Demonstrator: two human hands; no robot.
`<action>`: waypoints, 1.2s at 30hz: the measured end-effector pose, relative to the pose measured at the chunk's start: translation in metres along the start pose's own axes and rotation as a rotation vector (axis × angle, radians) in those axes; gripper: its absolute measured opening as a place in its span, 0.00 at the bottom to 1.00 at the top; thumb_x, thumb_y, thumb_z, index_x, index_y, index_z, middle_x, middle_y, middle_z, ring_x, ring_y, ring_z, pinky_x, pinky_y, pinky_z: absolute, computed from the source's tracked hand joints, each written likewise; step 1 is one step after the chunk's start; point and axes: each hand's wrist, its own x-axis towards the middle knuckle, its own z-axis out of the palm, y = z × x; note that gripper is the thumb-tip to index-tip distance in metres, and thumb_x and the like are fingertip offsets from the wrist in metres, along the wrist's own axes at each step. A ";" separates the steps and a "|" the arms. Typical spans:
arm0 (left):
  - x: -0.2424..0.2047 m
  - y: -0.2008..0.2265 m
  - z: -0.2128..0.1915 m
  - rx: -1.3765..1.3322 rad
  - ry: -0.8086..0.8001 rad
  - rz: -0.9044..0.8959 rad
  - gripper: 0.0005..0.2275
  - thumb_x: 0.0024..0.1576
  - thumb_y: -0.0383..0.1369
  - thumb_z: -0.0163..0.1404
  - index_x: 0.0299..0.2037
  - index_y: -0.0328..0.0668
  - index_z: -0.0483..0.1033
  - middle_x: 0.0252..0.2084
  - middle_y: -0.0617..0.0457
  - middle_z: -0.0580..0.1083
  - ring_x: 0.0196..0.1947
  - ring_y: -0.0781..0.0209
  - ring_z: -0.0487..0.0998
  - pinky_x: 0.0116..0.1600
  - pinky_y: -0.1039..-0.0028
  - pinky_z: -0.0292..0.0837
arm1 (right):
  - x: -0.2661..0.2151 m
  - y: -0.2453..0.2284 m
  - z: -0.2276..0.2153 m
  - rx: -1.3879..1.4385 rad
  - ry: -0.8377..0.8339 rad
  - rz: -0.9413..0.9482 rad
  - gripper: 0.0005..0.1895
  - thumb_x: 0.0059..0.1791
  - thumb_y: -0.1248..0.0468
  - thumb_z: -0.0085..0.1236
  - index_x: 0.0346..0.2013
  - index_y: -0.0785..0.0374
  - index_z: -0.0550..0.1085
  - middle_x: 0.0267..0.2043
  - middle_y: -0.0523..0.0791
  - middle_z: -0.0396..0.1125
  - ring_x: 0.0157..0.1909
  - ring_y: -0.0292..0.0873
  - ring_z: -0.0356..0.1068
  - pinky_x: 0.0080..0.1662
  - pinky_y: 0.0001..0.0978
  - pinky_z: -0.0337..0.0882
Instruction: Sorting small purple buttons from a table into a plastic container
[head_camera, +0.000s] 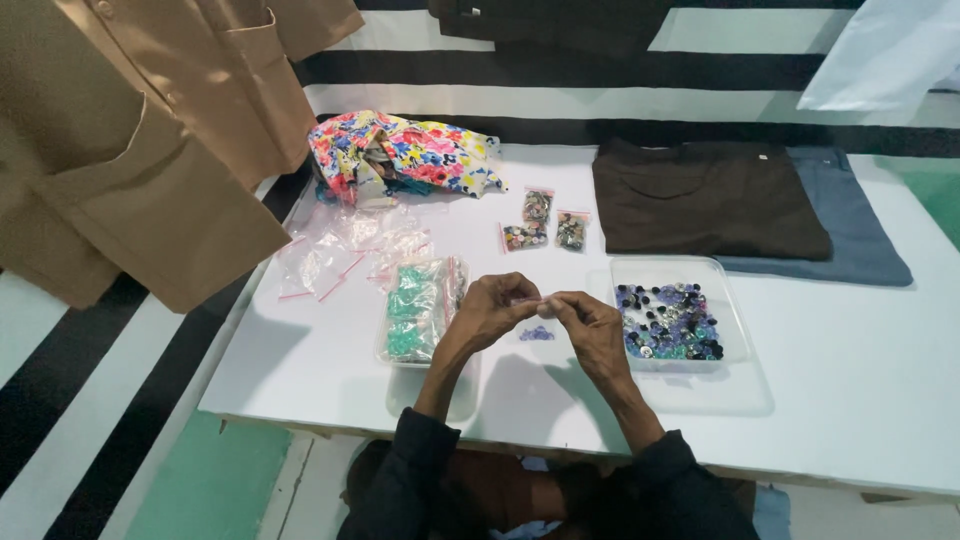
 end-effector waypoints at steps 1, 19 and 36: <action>0.000 0.001 -0.001 0.000 0.000 0.001 0.06 0.50 0.32 0.63 0.36 0.47 0.84 0.26 0.55 0.79 0.28 0.69 0.76 0.34 0.77 0.70 | -0.001 -0.002 0.000 -0.001 0.000 -0.001 0.06 0.52 0.65 0.62 0.38 0.64 0.83 0.33 0.52 0.79 0.43 0.40 0.77 0.50 0.39 0.77; -0.001 -0.032 0.014 -0.113 0.044 0.082 0.07 0.52 0.32 0.63 0.39 0.45 0.83 0.29 0.51 0.79 0.31 0.68 0.75 0.35 0.75 0.69 | -0.007 0.002 -0.001 -0.130 0.051 -0.043 0.04 0.53 0.69 0.61 0.38 0.65 0.82 0.33 0.52 0.77 0.43 0.42 0.76 0.51 0.41 0.75; -0.021 -0.019 0.040 -0.250 0.324 0.186 0.09 0.53 0.32 0.65 0.41 0.43 0.81 0.24 0.53 0.76 0.24 0.70 0.76 0.29 0.81 0.70 | -0.001 -0.024 0.002 -0.072 0.017 -0.088 0.05 0.56 0.70 0.58 0.40 0.68 0.80 0.30 0.51 0.74 0.37 0.40 0.74 0.45 0.36 0.77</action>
